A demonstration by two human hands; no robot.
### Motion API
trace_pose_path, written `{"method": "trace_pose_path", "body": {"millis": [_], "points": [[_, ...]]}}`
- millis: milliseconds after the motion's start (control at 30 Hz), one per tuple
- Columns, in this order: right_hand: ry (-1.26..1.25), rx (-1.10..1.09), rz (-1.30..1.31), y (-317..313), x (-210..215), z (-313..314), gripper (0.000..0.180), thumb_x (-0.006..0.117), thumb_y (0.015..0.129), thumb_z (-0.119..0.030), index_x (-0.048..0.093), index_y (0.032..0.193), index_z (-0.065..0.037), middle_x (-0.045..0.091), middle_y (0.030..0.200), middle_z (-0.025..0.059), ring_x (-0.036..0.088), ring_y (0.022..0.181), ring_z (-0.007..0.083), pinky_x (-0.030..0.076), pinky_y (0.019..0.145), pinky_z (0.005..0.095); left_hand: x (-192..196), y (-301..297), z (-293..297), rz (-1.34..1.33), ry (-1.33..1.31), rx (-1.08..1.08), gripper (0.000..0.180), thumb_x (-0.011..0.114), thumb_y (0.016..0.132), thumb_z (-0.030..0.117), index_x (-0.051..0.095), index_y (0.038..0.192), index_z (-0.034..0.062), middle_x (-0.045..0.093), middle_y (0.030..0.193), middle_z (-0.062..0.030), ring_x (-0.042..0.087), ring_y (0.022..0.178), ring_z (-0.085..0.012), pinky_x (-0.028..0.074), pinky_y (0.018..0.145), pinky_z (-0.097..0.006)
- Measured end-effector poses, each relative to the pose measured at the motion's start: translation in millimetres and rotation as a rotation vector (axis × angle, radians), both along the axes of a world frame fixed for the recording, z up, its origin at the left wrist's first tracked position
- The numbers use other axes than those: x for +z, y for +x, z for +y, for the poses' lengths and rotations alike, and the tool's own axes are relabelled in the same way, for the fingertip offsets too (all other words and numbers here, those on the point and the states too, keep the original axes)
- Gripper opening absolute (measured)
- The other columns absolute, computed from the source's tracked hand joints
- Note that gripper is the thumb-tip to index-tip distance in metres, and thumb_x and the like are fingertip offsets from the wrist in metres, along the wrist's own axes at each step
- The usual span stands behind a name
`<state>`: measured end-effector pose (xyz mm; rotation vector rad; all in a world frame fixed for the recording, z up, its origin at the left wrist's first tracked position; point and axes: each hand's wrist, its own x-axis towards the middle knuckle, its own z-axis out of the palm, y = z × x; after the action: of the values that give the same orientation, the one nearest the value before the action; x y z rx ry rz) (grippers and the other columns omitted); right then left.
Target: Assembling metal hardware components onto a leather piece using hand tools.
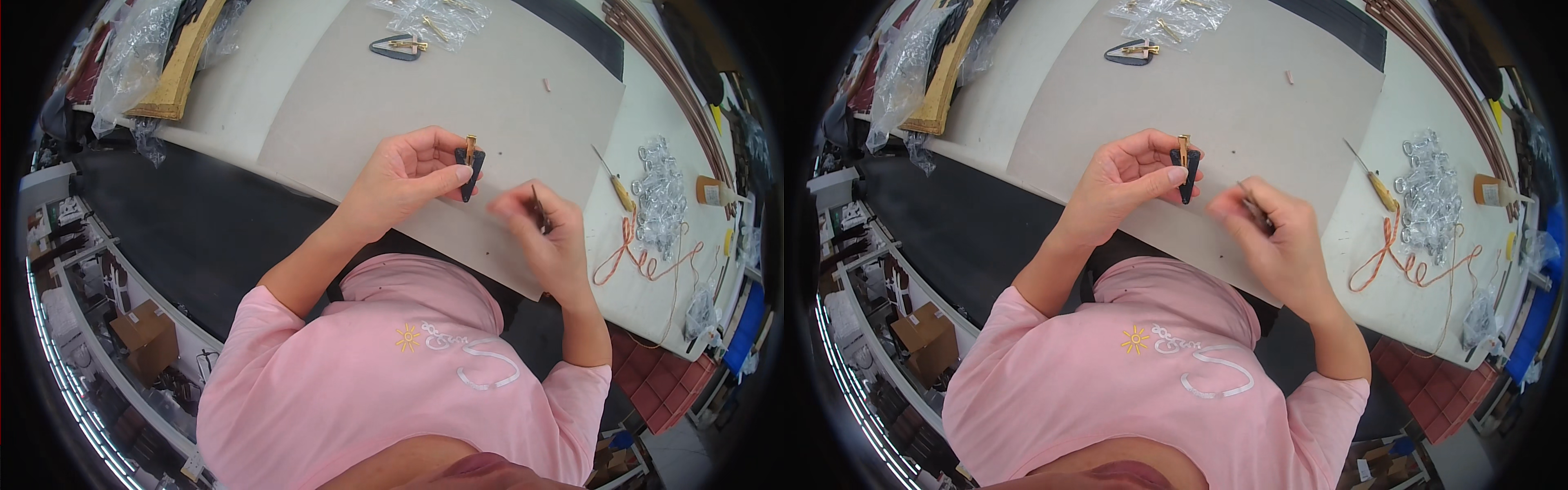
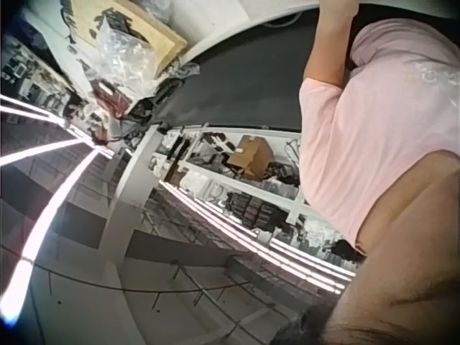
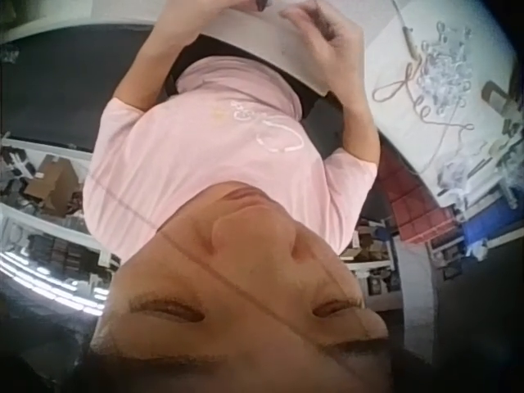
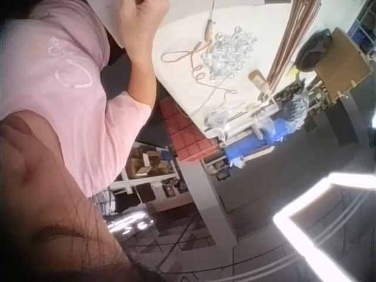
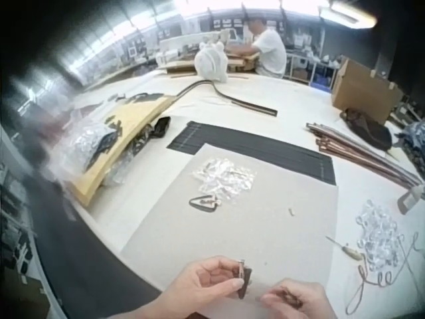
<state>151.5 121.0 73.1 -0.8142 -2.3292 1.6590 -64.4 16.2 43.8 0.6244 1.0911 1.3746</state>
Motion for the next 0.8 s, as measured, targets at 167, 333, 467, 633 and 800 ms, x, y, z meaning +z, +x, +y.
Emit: {"method": "trace_pose_path", "body": {"millis": [167, 333, 467, 633, 800], "points": [[0.676, -0.098, -0.013, -4.2, -8.6, 5.8, 0.060, 0.056, 0.079, 0.016, 0.067, 0.134, -0.007, 0.066, 0.138, 0.0131, 0.063, 0.127, 0.0288, 0.057, 0.097, 0.0384, -6.5, 2.0, 0.9, 0.055, 0.011, 0.026, 0.024, 0.070, 0.098, 0.004, 0.065, 0.121, -0.0014, 0.073, 0.111, -0.0082, 0.073, 0.098, -0.0150, 0.060, 0.082, -0.029], [0.590, 0.373, -0.114, 11.2, 2.6, 1.7, 0.063, 0.056, 0.085, 0.010, 0.060, 0.145, -0.010, 0.059, 0.148, 0.0118, 0.055, 0.136, 0.0284, 0.045, 0.115, 0.0477, -13.7, 8.4, -0.6, 0.104, 0.006, 0.099, 0.023, 0.070, 0.098, 0.003, 0.064, 0.120, -0.0018, 0.071, 0.111, -0.0075, 0.071, 0.097, -0.0131, 0.061, 0.083, -0.028], [-0.461, 0.926, -0.098, 39.7, 13.1, 12.0, 0.051, 0.050, 0.099, 0.005, 0.057, 0.147, -0.009, 0.068, 0.136, 0.0109, 0.066, 0.123, 0.0289, 0.044, 0.115, 0.0497, -10.2, 7.6, 0.9, 0.139, 0.005, 0.083, 0.023, 0.070, 0.098, 0.003, 0.063, 0.119, -0.0022, 0.070, 0.110, -0.0075, 0.071, 0.097, -0.0131, 0.061, 0.082, -0.029], [-0.503, 0.008, 0.162, 21.3, 13.8, 17.4, 0.044, 0.049, 0.102, 0.002, 0.061, 0.143, -0.010, 0.071, 0.120, 0.0154, 0.071, 0.109, 0.0243, 0.055, 0.097, 0.0369, -13.7, 9.9, 0.2, 0.146, 0.019, 0.090, 0.024, 0.069, 0.099, 0.003, 0.062, 0.121, -0.0025, 0.070, 0.109, -0.0075, 0.071, 0.097, -0.0134, 0.061, 0.082, -0.028], [0.408, -0.011, 0.113, -20.1, -2.1, -3.0, 0.066, 0.056, 0.083, 0.010, 0.061, 0.145, -0.011, 0.069, 0.107, 0.0124, 0.071, 0.093, 0.0248, 0.057, 0.077, 0.0325, -13.7, 10.0, 0.5, 0.133, 0.024, 0.098, 0.025, 0.071, 0.096, 0.005, 0.064, 0.119, -0.0046, 0.069, 0.100, -0.0075, 0.070, 0.087, -0.0121, 0.060, 0.078, -0.027]]}}
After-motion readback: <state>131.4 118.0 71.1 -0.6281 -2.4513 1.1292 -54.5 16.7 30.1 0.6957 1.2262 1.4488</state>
